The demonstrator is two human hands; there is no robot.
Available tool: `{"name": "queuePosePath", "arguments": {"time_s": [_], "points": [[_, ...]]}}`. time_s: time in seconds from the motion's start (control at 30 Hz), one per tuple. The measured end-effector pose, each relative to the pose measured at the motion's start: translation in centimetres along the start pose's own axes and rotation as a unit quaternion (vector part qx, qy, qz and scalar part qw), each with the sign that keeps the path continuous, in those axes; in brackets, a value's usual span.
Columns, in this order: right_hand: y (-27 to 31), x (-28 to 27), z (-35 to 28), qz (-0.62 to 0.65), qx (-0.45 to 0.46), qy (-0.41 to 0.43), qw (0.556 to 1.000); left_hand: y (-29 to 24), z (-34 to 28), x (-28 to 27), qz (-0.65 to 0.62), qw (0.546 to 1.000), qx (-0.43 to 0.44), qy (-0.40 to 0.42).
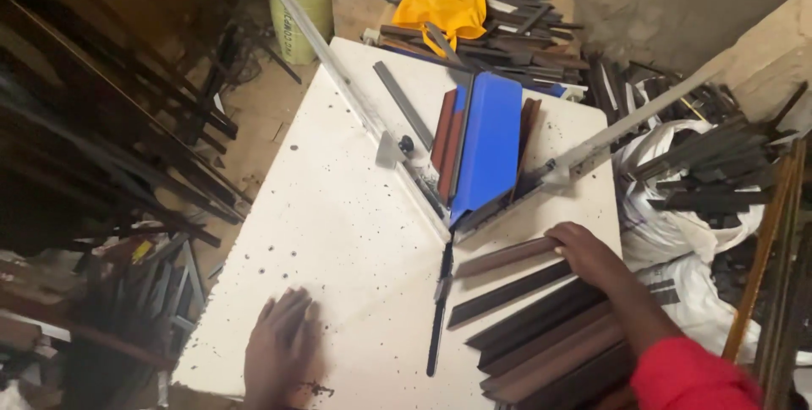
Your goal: Cutting several frame moldings into mitered segments using a manual miter cutter.
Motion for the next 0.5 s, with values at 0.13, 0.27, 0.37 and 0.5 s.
{"name": "queuePosePath", "arguments": {"time_s": [0.13, 0.27, 0.37, 0.5], "points": [[3.1, -1.1, -3.2, 0.131, -0.002, -0.114, 0.985, 0.5, 1.1, 2.8, -0.021, 1.0, -0.015, 0.014], [12.3, 2.2, -1.8, 0.156, 0.022, -0.091, 0.983, -3.7, 5.1, 8.3, -0.105, 0.985, -0.104, 0.09], [16.9, 2.6, -0.9, 0.198, 0.066, -0.105, 0.972, -9.1, 8.0, 13.2, 0.019, 0.975, -0.062, 0.21], [21.6, -6.6, -3.4, 0.193, -0.043, -0.234, 0.952, -10.4, 11.3, 16.7, 0.093, 0.976, -0.004, 0.197]]}}
Point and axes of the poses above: each hand's wrist, its own z-axis towards the middle knuckle, its own x-axis out of the palm, y = z × x, the point moved 6 cm from there along z, towards the middle knuckle, and after that the axes turned 5 degrees about y, right-handed, at the moved point
